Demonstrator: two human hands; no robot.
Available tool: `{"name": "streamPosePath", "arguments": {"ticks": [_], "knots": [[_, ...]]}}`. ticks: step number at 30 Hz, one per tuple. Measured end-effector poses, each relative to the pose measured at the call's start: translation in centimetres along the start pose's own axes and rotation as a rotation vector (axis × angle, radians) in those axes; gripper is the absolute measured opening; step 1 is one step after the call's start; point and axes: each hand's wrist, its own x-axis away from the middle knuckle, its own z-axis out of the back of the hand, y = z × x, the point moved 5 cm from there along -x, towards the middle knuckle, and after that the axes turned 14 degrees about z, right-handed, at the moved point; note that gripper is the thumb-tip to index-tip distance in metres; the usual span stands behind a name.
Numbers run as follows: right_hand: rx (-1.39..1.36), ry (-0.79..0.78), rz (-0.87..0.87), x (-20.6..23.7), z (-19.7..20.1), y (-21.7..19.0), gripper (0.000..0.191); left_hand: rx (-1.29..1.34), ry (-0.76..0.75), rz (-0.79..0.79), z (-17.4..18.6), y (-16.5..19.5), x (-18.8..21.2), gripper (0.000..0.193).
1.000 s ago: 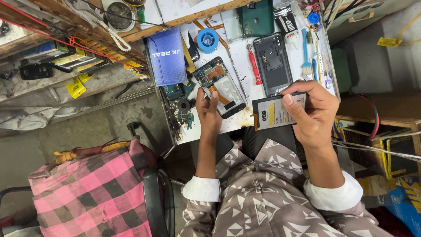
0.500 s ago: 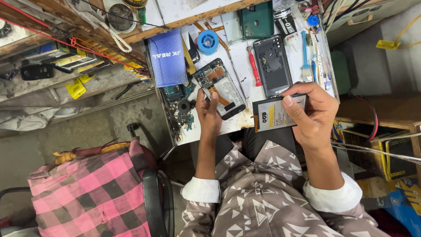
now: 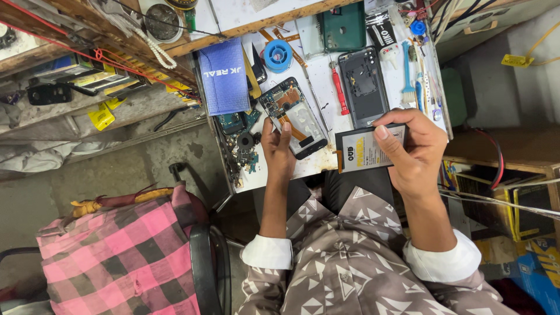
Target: The person works on an opened Samsung smartphone at a cluttered repair bench, prying the old battery out of the phone body by hand. They unwrap a new replacement battery from its packaging, connect and seat it inside the phone, then close the phone and power it on, holding it as the Samsung Galaxy M11 boot screen appears.
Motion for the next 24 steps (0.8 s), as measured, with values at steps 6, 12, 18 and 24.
{"name": "streamPosePath", "arguments": {"ticks": [6,12,18,24], "knots": [[0.038,0.265,0.014,-0.1,0.8,3.8,0.009,-0.026,0.031,0.009,1.0,-1.1,-0.4,0.031],[-0.073,0.279,-0.153,0.6,0.9,8.1,0.009,0.034,-0.011,-0.018,1.3,-1.2,-0.5,0.026],[-0.17,0.258,-0.227,1.3,0.3,9.2,0.009,0.054,-0.007,-0.006,1.2,-1.1,-0.6,0.025],[-0.225,0.24,-0.219,1.1,-0.1,8.7,0.007,0.054,-0.012,-0.015,1.0,-0.9,-0.6,0.026]]}}
